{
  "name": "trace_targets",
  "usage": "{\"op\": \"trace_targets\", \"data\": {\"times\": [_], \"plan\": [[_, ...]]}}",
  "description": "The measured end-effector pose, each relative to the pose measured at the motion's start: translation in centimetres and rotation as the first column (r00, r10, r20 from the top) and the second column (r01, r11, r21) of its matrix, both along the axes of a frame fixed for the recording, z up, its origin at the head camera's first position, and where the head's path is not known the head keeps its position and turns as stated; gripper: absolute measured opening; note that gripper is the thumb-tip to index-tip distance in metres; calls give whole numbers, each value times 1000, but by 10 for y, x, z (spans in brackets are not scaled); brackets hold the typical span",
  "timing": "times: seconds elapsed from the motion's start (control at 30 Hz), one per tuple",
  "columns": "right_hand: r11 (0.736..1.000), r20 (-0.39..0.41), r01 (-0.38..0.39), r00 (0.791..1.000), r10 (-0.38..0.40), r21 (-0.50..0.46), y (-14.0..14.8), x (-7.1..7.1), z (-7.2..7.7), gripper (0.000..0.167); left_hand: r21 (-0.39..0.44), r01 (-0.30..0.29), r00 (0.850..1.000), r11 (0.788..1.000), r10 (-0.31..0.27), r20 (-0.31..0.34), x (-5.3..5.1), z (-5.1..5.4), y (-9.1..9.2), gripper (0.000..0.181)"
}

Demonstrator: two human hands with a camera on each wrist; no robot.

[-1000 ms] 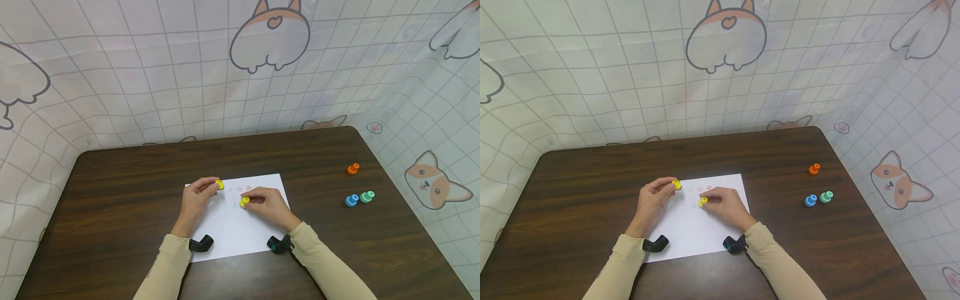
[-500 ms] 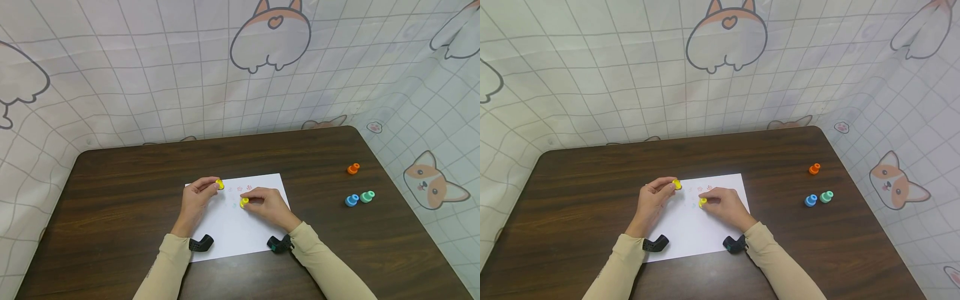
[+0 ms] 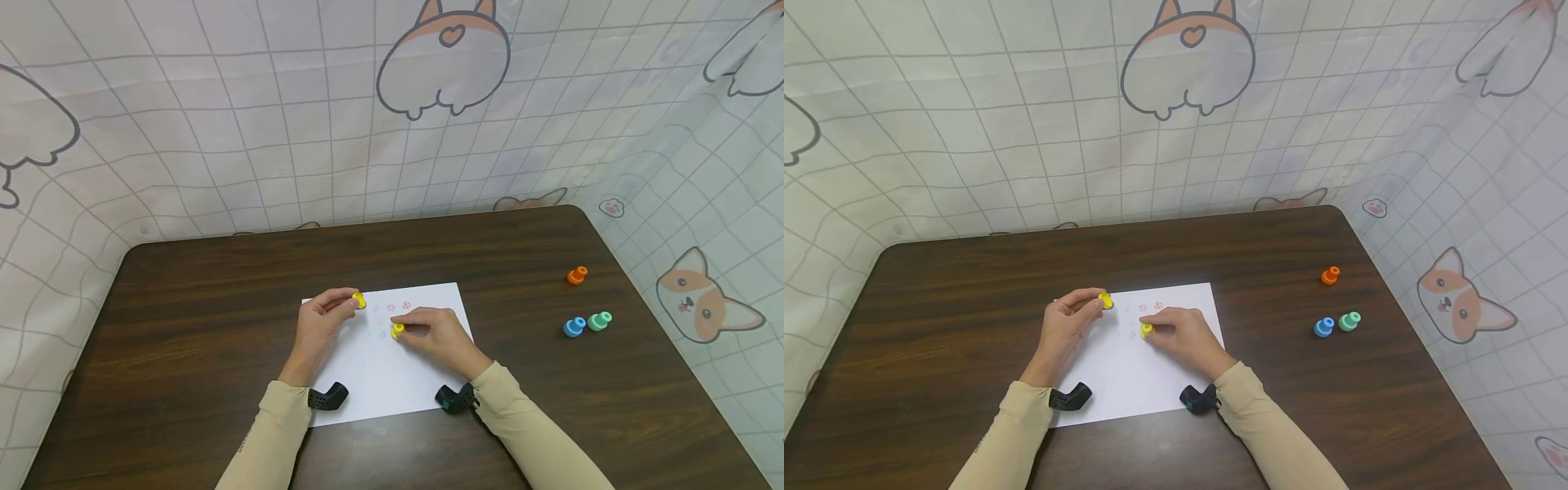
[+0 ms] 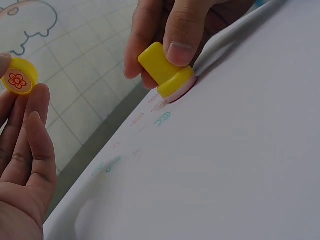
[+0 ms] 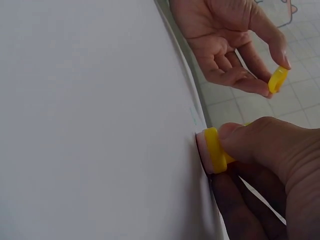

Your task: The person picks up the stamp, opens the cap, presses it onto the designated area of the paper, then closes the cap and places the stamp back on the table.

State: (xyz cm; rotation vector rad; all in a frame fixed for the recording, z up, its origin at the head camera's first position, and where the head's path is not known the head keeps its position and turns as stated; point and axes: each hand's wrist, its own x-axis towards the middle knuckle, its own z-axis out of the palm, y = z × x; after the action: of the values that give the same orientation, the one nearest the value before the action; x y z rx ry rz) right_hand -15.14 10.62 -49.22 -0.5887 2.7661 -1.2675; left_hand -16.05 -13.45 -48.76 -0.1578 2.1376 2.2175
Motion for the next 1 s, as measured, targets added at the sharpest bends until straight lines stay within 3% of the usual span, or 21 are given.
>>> {"op": "trace_targets", "data": {"times": [0.53,0.8,1.0], "plan": [[999,10,35,999,-35,13,-1,1,1,32,-4,1,1000,1000,-1,3,0,0,-1,28],[998,-20,49,999,-48,33,-1,3,4,31,-33,2,999,999,-1,38,0,2,0,27],[999,-39,38,999,-37,30,-3,2,3,31,-45,2,1000,999,-1,28,0,0,0,27]]}}
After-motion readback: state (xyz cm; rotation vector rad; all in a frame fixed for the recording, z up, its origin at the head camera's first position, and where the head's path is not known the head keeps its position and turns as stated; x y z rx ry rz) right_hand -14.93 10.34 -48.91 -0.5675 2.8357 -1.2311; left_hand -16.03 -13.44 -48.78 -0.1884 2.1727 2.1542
